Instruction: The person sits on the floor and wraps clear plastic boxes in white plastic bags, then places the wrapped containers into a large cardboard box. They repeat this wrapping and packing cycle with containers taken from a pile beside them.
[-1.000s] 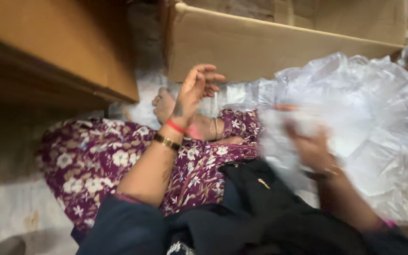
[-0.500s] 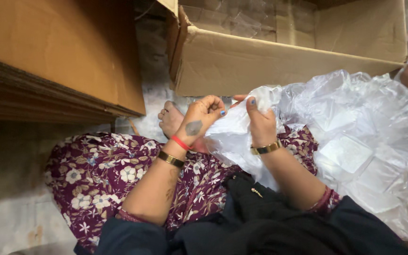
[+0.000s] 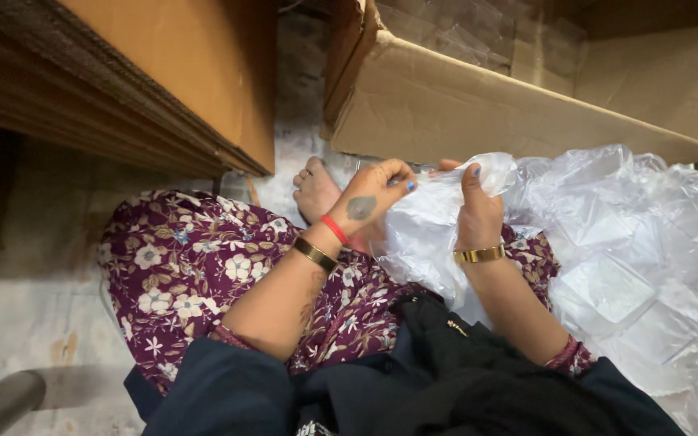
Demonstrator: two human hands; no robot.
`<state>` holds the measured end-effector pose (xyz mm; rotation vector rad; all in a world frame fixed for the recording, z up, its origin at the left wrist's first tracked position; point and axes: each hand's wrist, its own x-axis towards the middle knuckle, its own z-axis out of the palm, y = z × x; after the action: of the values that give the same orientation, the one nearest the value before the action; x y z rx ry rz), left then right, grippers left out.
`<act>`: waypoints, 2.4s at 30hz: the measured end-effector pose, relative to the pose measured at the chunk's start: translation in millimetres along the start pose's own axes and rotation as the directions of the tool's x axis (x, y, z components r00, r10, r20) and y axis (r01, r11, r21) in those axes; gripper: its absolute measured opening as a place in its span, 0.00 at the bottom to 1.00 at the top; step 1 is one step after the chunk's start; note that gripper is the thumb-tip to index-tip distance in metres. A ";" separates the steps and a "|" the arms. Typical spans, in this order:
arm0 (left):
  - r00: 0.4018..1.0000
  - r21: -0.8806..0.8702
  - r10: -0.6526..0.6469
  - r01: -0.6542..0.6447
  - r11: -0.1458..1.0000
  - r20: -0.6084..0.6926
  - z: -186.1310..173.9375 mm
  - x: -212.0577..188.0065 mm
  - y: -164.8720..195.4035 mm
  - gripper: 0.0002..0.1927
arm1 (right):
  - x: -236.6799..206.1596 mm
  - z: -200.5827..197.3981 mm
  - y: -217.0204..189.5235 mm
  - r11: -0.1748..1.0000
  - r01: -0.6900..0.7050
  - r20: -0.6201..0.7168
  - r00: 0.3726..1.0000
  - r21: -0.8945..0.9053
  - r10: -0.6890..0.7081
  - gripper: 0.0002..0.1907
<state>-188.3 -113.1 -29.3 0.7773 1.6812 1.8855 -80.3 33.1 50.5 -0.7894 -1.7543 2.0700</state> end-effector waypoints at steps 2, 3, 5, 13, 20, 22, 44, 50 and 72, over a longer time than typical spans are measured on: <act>0.994 -0.047 -0.110 0.109 0.993 -0.010 -3.5 0.1 3.4 0.09 | 1.8 -5.1 2.3 1.000 0.017 0.055 0.998 -0.014 -0.016 0.22; 0.991 -0.017 -0.132 0.132 0.991 -0.027 -4.7 0.2 5.5 0.09 | 3.4 -8.0 4.3 0.998 0.028 0.101 0.995 -0.048 -0.023 0.20; 0.982 0.041 -0.177 0.180 0.983 -0.061 -6.0 -0.2 10.3 0.10 | 7.1 -13.3 9.6 0.994 0.040 0.088 0.996 -0.097 -0.032 0.19; 0.998 -0.170 -0.055 0.049 0.984 -0.032 -3.2 -0.9 20.5 0.09 | 12.8 -21.5 27.7 0.976 0.023 -0.029 0.999 -0.218 -0.030 0.11; 0.992 0.080 -0.126 0.126 0.989 -0.008 7.2 4.2 -9.0 0.13 | 33.0 -42.5 40.9 0.984 0.025 0.136 0.991 -0.179 0.000 0.20; 0.993 0.064 -0.075 0.081 0.995 -0.096 12.2 9.9 -26.0 0.12 | 40.1 -50.4 44.9 0.993 -0.116 0.165 0.980 0.006 0.113 0.21; 0.687 -0.213 -0.431 0.383 0.899 -0.585 20.6 128.1 -170.6 0.04 | 202.0 -86.5 125.8 0.861 -0.098 -0.075 0.995 -0.499 0.069 0.13; 0.722 -0.184 -0.266 0.192 0.964 -0.639 27.8 155.5 -208.3 0.09 | 243.1 -68.4 114.3 0.283 0.330 0.247 0.924 -0.901 -0.291 0.07; 0.767 -0.198 -0.608 0.576 0.793 -0.205 29.4 64.1 -131.6 0.07 | 74.5 -72.0 84.9 -0.299 0.585 0.619 0.785 -0.754 -0.028 0.25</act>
<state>-215.0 -32.2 -151.9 -0.0820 1.6728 1.6439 -87.8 116.0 -54.5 0.0806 -3.2093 -0.1608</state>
